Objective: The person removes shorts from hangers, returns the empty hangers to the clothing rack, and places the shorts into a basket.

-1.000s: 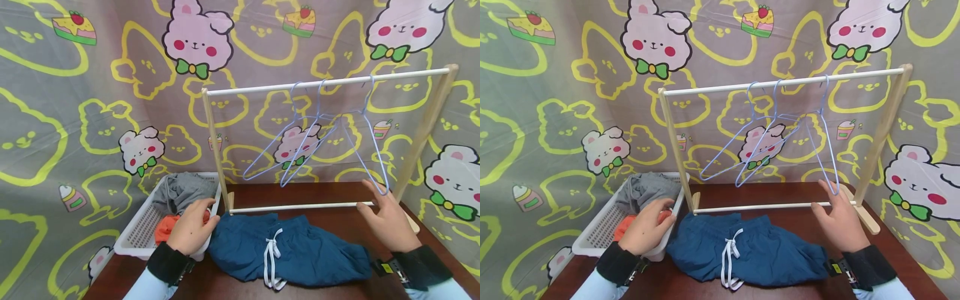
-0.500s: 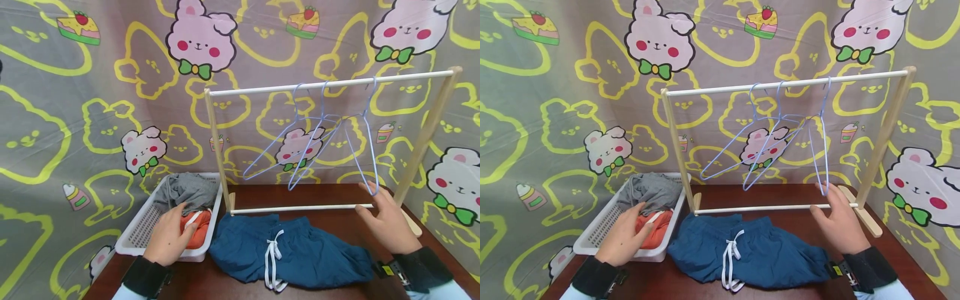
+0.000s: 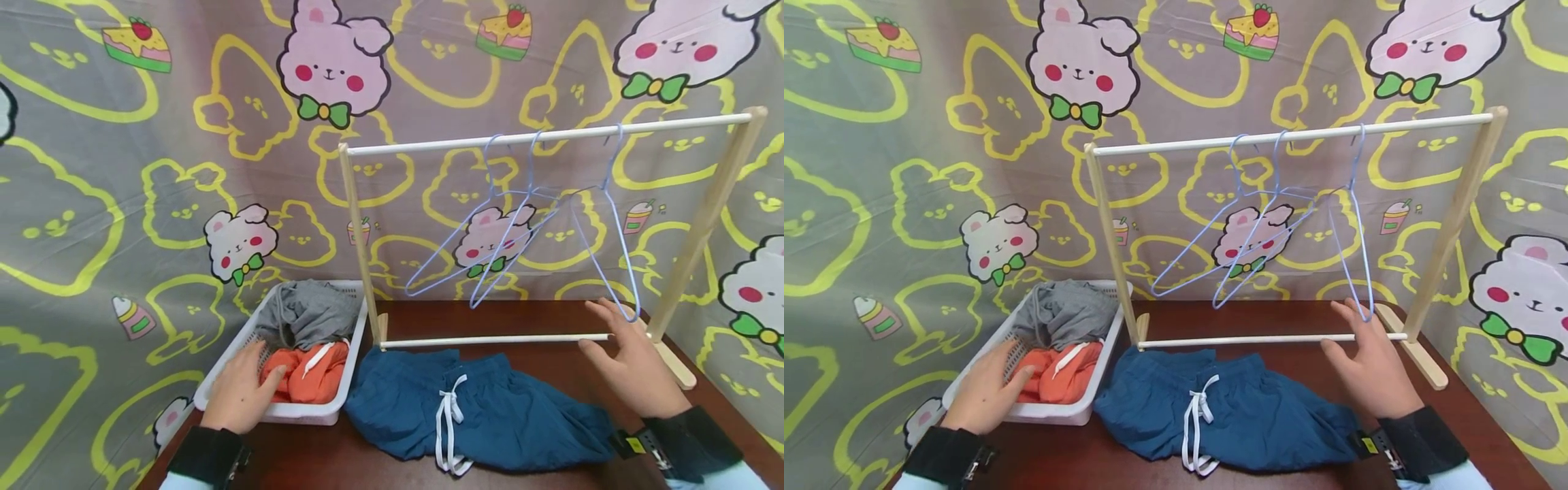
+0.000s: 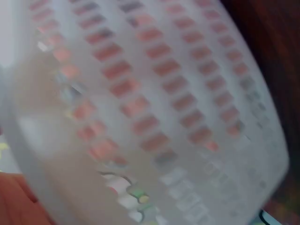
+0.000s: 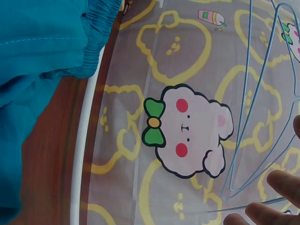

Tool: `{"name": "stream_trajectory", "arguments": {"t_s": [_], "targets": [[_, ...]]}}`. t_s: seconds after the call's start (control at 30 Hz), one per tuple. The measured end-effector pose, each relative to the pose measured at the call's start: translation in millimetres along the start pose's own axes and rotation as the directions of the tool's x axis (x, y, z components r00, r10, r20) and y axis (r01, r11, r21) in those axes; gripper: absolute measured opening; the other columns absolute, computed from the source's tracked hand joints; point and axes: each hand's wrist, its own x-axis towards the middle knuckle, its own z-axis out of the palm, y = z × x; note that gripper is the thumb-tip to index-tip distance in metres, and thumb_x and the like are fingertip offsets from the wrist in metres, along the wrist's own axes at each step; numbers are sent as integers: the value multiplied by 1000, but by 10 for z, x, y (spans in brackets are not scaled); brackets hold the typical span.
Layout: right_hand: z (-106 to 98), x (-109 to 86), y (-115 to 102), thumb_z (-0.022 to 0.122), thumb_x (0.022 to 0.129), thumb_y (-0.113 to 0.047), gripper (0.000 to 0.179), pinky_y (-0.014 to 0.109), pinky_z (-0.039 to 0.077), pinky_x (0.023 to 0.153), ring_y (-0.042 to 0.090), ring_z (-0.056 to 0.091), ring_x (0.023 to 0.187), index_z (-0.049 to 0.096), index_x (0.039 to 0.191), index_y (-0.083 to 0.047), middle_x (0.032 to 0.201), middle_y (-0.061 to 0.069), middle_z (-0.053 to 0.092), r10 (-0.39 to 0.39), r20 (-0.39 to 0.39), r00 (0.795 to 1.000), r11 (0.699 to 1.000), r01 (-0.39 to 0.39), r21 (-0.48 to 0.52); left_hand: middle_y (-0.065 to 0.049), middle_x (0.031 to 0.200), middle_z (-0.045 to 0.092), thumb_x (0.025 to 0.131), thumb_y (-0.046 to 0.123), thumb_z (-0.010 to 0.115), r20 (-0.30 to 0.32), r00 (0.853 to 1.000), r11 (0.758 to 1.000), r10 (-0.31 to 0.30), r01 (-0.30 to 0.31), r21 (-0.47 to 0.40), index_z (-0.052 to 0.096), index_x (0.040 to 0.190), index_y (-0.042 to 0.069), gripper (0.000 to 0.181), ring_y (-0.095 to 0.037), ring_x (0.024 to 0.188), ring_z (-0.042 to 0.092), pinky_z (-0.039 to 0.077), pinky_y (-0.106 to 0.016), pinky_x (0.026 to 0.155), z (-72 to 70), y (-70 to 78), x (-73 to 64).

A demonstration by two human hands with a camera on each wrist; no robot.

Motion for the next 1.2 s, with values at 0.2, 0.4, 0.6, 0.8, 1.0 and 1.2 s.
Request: {"name": "stream_trajectory", "arguments": {"t_s": [0.2,0.4,0.6,0.8,1.0,1.2], "targets": [[19,-22,1,61,102,-29,67,75,32,89,58,21,141,31,155,-1,160,29,21,28,25,999,1000,-28,-11,-39,149,31,101,42,56,13,995,994,-104,103,18,35,146,-14,75,-56,136,29,25,-75,104,4,-258,36],[58,-25,24,62,102,-28,65,73,34,86,57,27,136,34,153,2,159,31,23,43,46,998,999,-42,-33,-40,151,25,102,45,52,46,975,976,-218,218,4,32,147,-15,77,-58,135,28,24,-76,104,-12,-476,55],[93,-29,21,64,101,-25,65,72,37,88,57,30,134,35,152,2,160,31,21,32,59,998,999,-33,3,-39,153,22,104,55,42,86,968,970,-238,241,-32,26,151,-13,84,-60,135,27,25,-73,106,-13,-650,87],[122,-42,-8,66,100,-27,67,68,38,89,56,32,134,35,152,1,158,32,23,11,77,997,1000,-12,9,-36,156,22,103,61,38,117,950,957,-289,291,-3,22,155,-10,89,-56,139,27,24,-72,107,-23,-647,103],[177,-45,-38,67,99,-32,71,68,39,90,55,33,132,33,154,-2,157,31,22,11,122,992,1000,-14,20,-33,156,25,102,65,32,99,947,952,-306,304,34,24,155,-9,91,-55,139,29,26,-74,105,-6,-620,94],[308,-37,-78,69,97,-37,75,71,39,92,54,31,136,34,155,-5,158,29,23,-3,176,984,1000,-2,26,-33,154,28,104,59,38,75,949,952,-307,306,34,27,153,-9,85,-56,136,33,28,-73,104,30,-617,54]]}}
